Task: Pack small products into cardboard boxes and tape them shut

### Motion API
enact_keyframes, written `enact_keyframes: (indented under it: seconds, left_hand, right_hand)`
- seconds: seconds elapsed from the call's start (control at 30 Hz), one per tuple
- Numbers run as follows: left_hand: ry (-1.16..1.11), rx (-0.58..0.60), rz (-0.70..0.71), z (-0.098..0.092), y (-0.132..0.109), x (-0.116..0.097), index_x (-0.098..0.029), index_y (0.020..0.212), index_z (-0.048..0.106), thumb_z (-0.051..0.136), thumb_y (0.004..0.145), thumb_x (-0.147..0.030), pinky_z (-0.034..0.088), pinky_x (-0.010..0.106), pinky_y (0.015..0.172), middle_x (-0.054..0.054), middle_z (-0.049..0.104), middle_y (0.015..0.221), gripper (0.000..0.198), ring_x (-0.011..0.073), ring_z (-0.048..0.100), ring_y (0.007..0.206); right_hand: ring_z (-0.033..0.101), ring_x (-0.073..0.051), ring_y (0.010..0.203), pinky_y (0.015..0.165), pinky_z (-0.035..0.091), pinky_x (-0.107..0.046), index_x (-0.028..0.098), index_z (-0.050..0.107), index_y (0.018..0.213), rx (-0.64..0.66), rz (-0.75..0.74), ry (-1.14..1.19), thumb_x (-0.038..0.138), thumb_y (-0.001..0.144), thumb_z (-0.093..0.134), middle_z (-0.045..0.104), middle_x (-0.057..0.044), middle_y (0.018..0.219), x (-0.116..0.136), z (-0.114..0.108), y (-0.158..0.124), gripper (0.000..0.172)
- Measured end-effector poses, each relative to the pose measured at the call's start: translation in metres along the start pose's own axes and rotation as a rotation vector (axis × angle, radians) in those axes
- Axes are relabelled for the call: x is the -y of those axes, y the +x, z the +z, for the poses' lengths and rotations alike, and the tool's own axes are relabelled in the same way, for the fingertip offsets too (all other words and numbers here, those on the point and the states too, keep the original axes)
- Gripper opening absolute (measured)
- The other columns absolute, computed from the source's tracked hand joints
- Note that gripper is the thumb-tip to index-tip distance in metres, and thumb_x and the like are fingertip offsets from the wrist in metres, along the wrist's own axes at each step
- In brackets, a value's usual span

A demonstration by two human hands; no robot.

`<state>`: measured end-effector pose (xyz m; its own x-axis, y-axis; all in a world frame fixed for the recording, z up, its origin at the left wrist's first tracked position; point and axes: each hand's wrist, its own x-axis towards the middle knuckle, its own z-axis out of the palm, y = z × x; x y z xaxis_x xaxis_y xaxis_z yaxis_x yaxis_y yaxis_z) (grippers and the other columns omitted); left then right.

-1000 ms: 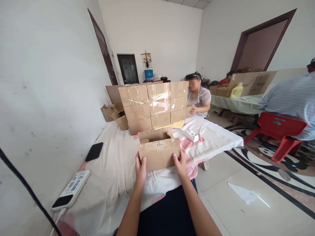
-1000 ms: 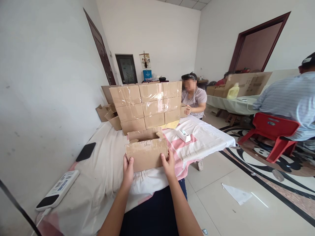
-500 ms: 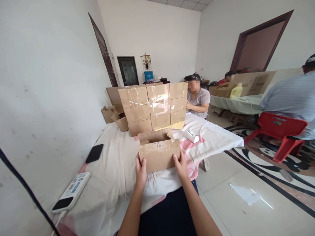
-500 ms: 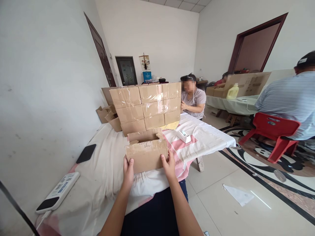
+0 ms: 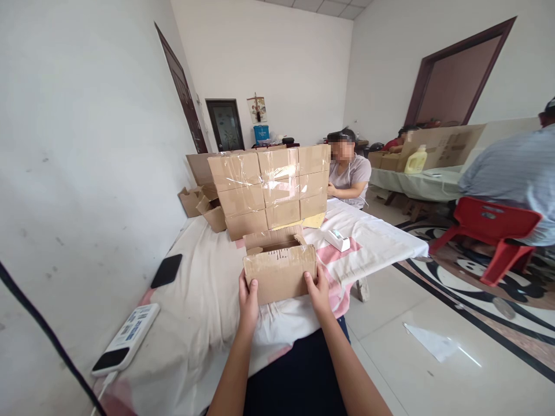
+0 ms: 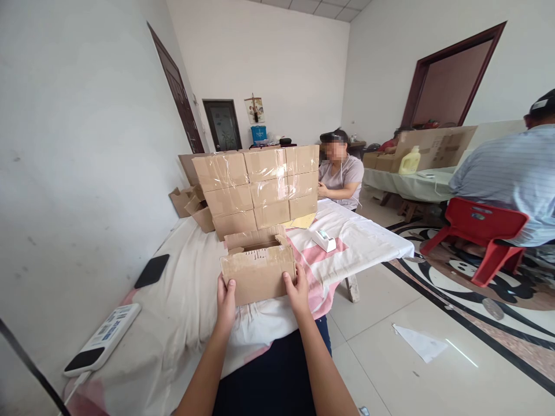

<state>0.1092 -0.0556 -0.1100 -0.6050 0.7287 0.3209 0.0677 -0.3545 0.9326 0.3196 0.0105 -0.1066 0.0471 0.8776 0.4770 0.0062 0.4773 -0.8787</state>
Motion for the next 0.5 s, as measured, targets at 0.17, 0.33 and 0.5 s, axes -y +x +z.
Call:
enact_keyframes:
  seconds: [0.17, 0.33, 0.5]
  left_hand:
    - [-0.028, 0.008, -0.013, 0.000, -0.001, -0.006, -0.026, 0.150, 0.047, 0.062, 0.091, -0.064, 0.044, 0.045, 0.121, 0.013, 0.056, 0.153, 0.071, 0.0314, 0.051, 0.146]
    - [-0.068, 0.004, -0.015, 0.001, -0.002, -0.003, -0.025, 0.148, 0.049, 0.065, 0.090, -0.060, 0.044, 0.045, 0.120, 0.012, 0.056, 0.153, 0.070, 0.0317, 0.051, 0.145]
    - [-0.013, -0.128, 0.134, 0.005, -0.010, -0.022, -0.022, 0.138, 0.056, 0.066, 0.089, -0.056, 0.046, 0.046, 0.117, 0.014, 0.060, 0.143, 0.061, 0.0325, 0.057, 0.135]
  right_hand:
    - [0.061, -0.033, 0.134, 0.111, 0.051, -0.051, 0.021, 0.059, 0.139, -0.015, 0.015, -0.024, 0.054, 0.096, 0.061, 0.065, -0.015, 0.142, -0.002, -0.001, 0.001, 0.054]
    - [0.063, -0.033, 0.131, 0.109, 0.053, -0.051, 0.021, 0.062, 0.136, -0.024, 0.006, -0.043, 0.053, 0.094, 0.062, 0.067, -0.014, 0.140, -0.003, -0.001, 0.000, 0.052]
    - [0.067, -0.033, 0.124, 0.105, 0.057, -0.051, 0.019, 0.065, 0.131, -0.035, 0.006, 0.007, 0.054, 0.091, 0.066, 0.071, -0.015, 0.132, -0.002, -0.002, -0.001, 0.052]
